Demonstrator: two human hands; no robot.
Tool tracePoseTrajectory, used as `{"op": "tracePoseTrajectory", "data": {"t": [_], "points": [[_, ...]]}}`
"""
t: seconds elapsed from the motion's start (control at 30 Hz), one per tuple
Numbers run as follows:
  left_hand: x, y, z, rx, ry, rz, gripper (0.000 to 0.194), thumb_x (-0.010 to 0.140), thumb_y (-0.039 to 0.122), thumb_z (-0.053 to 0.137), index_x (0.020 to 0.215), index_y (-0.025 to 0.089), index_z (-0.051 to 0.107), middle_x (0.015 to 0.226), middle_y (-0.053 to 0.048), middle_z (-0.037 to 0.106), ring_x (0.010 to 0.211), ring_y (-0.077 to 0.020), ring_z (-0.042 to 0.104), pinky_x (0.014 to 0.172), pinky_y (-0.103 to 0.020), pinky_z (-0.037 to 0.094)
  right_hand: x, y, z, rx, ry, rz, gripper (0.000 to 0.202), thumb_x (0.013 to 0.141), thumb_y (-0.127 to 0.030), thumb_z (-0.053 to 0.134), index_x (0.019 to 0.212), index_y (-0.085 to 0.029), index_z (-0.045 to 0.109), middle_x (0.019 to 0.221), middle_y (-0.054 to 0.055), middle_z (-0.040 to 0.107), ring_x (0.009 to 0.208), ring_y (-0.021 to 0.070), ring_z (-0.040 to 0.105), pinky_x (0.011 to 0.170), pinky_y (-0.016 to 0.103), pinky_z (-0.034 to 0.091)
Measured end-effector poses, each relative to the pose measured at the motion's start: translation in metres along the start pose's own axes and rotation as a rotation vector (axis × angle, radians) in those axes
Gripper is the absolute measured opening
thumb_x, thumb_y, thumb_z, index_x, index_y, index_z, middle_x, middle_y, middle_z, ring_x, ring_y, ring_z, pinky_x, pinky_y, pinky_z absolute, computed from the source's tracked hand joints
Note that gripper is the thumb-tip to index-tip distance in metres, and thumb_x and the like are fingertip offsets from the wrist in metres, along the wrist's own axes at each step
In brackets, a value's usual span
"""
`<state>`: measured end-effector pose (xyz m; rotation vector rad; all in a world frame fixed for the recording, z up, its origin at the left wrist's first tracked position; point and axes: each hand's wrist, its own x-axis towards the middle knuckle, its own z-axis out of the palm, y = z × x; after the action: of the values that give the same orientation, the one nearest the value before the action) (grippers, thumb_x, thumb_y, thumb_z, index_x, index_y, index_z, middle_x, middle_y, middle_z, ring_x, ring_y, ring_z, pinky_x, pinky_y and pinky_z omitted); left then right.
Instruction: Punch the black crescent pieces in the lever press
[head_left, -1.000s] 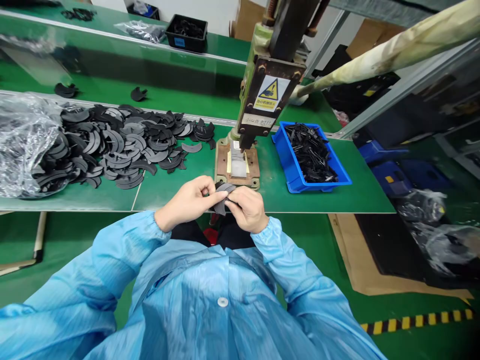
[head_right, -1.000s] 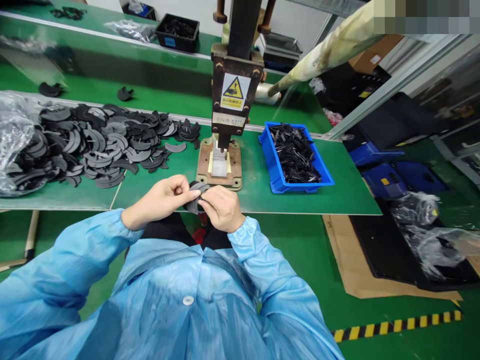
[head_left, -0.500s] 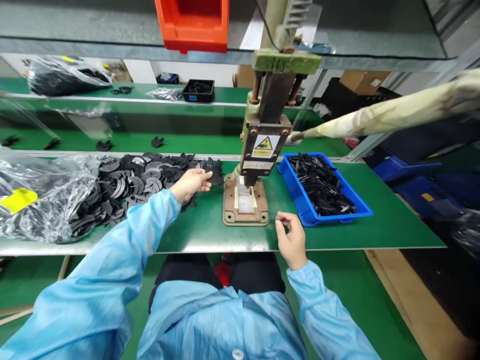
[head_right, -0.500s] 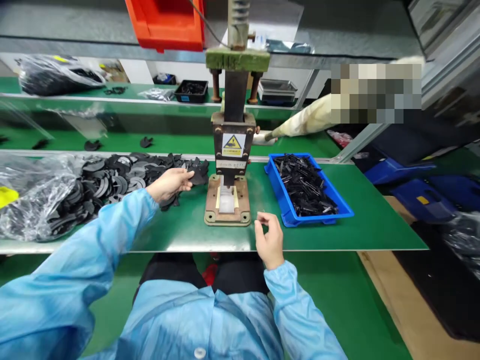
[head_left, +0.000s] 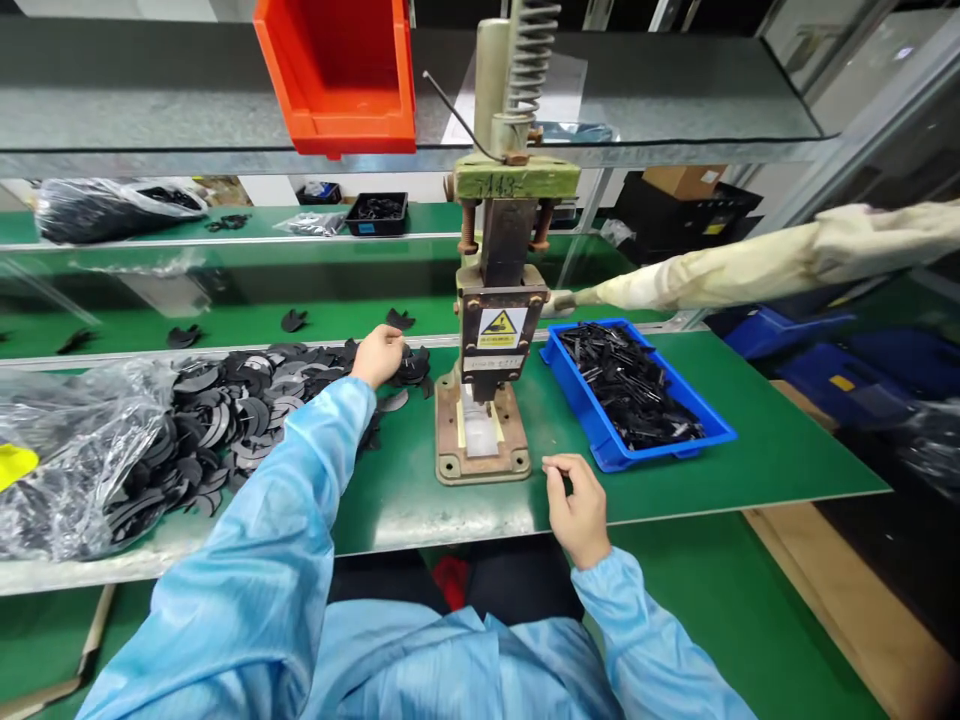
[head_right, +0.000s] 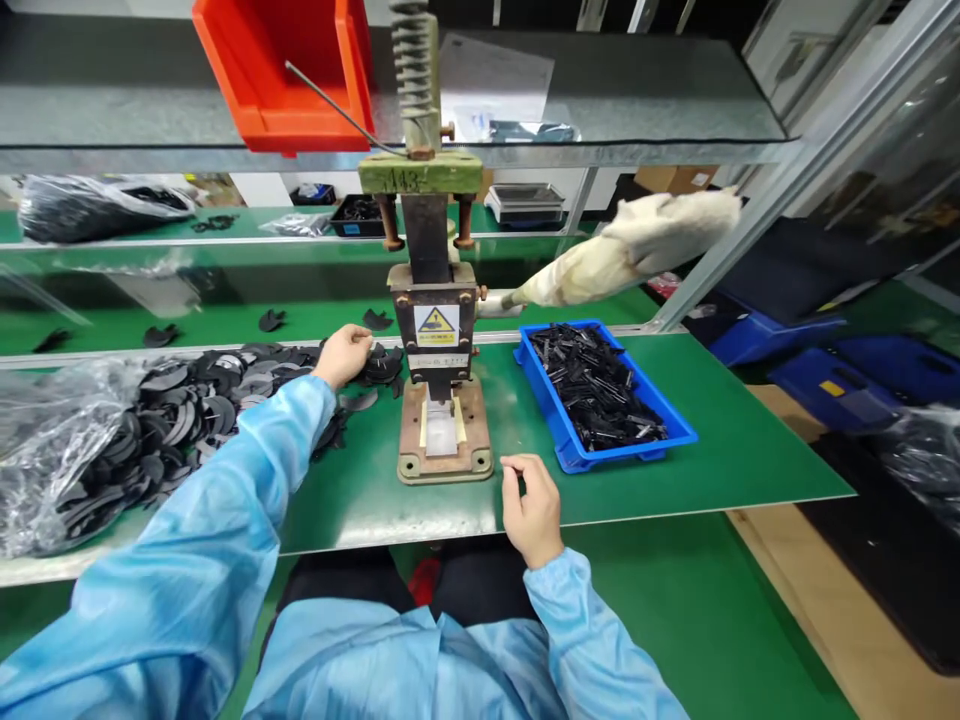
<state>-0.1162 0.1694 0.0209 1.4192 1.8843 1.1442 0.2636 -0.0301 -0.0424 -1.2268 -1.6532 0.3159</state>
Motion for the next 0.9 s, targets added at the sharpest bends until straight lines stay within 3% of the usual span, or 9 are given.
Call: {"op": "tracePoseTrajectory", "data": {"t": [0.13,0.27,0.37,0.5,0.6,0.67,0.77,0.9], "points": [[-0.073,-0.008,0.004,0.227,-0.104,0.307,0.025,0.1,0.032,0.063,0.119,0.018,0.072,0.12,-0.015,0.075,0.102,-0.0263,0.069,0.1,-0.039,0.052,0.002,-0.004,0.002,0.033,-0.022,-0.03,0.02,0.104,-0.03,0.055,0.105,-0.025,0.074,0.099,0.009,0.077,0.095,0.0244,0.074,0.085,0.044,0.062],[-0.146,-0.03,0.007,0.281,-0.125,0.396,0.03,0.101,0.041,0.059,0.119,0.02,0.07,0.111,-0.013,0.071,0.101,-0.0281,0.068,0.098,-0.041,0.053,-0.002,-0.015,0.0,0.039,-0.053,-0.066,0.026,0.106,-0.031,0.052,0.107,-0.023,0.076,0.099,0.008,0.078,0.094,0.0208,0.075,0.085,0.04,0.063],[-0.18,-0.053,0.0,0.295,-0.152,0.375,0.035,0.099,0.051,0.06,0.116,0.022,0.07,0.096,-0.007,0.067,0.089,-0.0273,0.065,0.085,-0.04,0.053,0.002,-0.021,-0.016,0.007,-0.099,-0.093,0.028,0.107,-0.032,0.051,0.107,-0.023,0.077,0.097,0.006,0.079,0.092,0.0183,0.075,0.085,0.037,0.064],[-0.208,-0.071,-0.013,0.227,-0.201,0.266,0.042,0.098,0.059,0.061,0.116,0.023,0.071,0.083,-0.002,0.061,0.074,-0.0237,0.061,0.069,-0.037,0.05,0.035,-0.013,-0.064,-0.127,-0.069,-0.047,0.026,0.105,-0.039,0.055,0.11,-0.024,0.077,0.106,0.007,0.079,0.101,0.0204,0.073,0.095,0.041,0.062],[-0.221,-0.072,-0.02,0.213,-0.236,0.272,0.04,0.099,0.059,0.061,0.114,0.023,0.071,0.083,-0.001,0.061,0.075,-0.0234,0.061,0.069,-0.037,0.049,0.075,0.01,-0.104,-0.294,0.004,0.095,0.029,0.104,-0.04,0.056,0.116,-0.021,0.075,0.114,0.011,0.075,0.104,0.022,0.068,0.1,0.044,0.058],[-0.224,-0.069,-0.02,0.216,-0.246,0.296,0.038,0.1,0.058,0.061,0.111,0.024,0.072,0.082,-0.001,0.06,0.075,-0.0236,0.061,0.071,-0.037,0.049,0.099,0.027,-0.121,-0.402,-0.018,0.205,0.024,0.099,-0.038,0.065,0.108,-0.02,0.076,0.106,0.01,0.073,0.102,0.0221,0.066,0.103,0.043,0.055],[-0.223,-0.065,-0.018,0.221,-0.24,0.331,0.034,0.099,0.056,0.061,0.106,0.025,0.073,0.08,0.0,0.059,0.075,-0.0239,0.061,0.072,-0.037,0.049,0.121,0.043,-0.126,-0.502,-0.093,0.33,0.018,0.088,-0.038,0.079,0.097,-0.022,0.077,0.099,0.006,0.071,0.103,0.0207,0.064,0.104,0.039,0.053],[-0.224,-0.061,-0.016,0.226,-0.237,0.34,0.033,0.099,0.054,0.061,0.103,0.024,0.074,0.079,-0.001,0.059,0.075,-0.0231,0.06,0.071,-0.036,0.047,0.131,0.046,-0.113,-0.516,-0.111,0.398,0.019,0.082,-0.036,0.084,0.092,-0.022,0.077,0.1,0.006,0.073,0.104,0.0199,0.064,0.101,0.036,0.052]]}}
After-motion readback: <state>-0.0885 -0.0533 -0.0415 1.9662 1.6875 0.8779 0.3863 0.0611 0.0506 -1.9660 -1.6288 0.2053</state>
